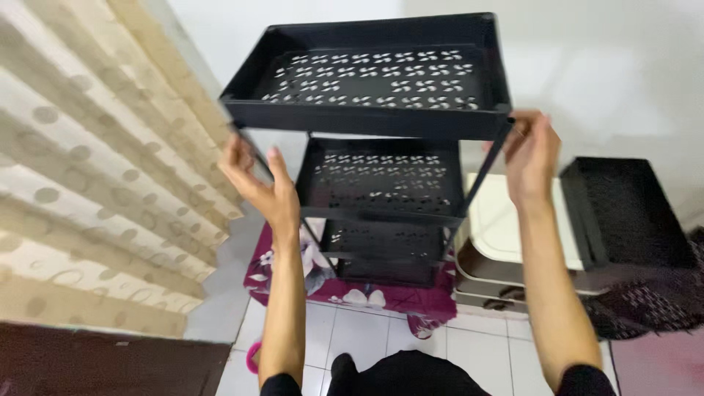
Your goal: The person disassembles a black plastic shelving unit by removing trays and legs, then reassembles it by inserting legs into the trays and stacking them together. The person handles trays and legs by hand throughout the process.
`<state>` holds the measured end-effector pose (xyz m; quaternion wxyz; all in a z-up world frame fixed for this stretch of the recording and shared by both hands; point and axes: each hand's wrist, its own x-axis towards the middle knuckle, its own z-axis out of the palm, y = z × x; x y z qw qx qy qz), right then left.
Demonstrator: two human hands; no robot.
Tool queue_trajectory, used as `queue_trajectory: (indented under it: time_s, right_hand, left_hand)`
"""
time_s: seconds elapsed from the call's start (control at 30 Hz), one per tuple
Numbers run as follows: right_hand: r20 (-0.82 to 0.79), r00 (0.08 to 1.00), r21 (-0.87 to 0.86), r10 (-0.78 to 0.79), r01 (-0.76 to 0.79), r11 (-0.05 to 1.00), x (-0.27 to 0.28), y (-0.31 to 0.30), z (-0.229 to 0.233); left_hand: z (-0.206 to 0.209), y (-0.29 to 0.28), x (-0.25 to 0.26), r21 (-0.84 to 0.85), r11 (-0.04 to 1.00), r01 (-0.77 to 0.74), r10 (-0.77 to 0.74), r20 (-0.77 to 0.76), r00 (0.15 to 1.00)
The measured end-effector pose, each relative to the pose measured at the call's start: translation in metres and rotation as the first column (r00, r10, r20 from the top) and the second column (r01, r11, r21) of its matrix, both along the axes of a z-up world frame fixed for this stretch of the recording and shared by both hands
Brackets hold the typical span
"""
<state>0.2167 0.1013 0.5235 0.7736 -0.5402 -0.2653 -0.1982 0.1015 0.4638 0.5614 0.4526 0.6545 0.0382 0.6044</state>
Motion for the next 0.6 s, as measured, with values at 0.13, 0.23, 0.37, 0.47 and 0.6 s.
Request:
queue_trajectory:
  time_s: [0.13,0.23,0.37,0.47,0.6]
  right_hand:
    - [0.052,0.997,-0.091,0.064,-0.059,0.994,-0.041,0.018,-0.026]
    - [0.01,0.999,-0.135,0.049,-0.048,0.99,-0.05,0.041,-0.038]
    - [-0.023,0.998,0.067,-0.055,0.056,0.996,-0.056,0.055,-0.051]
    - [-0.011,0.994,0.122,-0.113,0.113,0.986,-0.057,0.067,-0.055]
    - [-0.027,0.984,0.153,-0.175,0.177,0.972,-0.067,0.089,-0.056]
  left_hand:
    - [-0.068,0.033,0.001,-0.122,0.992,0.024,-0.054,-0.251,0.966]
    - [-0.099,0.04,0.013,-0.365,0.894,0.261,-0.38,-0.304,0.874]
    - [-0.114,0.034,0.03,-0.298,0.879,0.373,-0.43,-0.157,0.889]
    - [-0.112,0.041,0.04,-0.297,0.863,0.41,-0.457,-0.11,0.883]
    - [-0.103,0.061,0.065,-0.265,0.832,0.487,-0.519,-0.063,0.852]
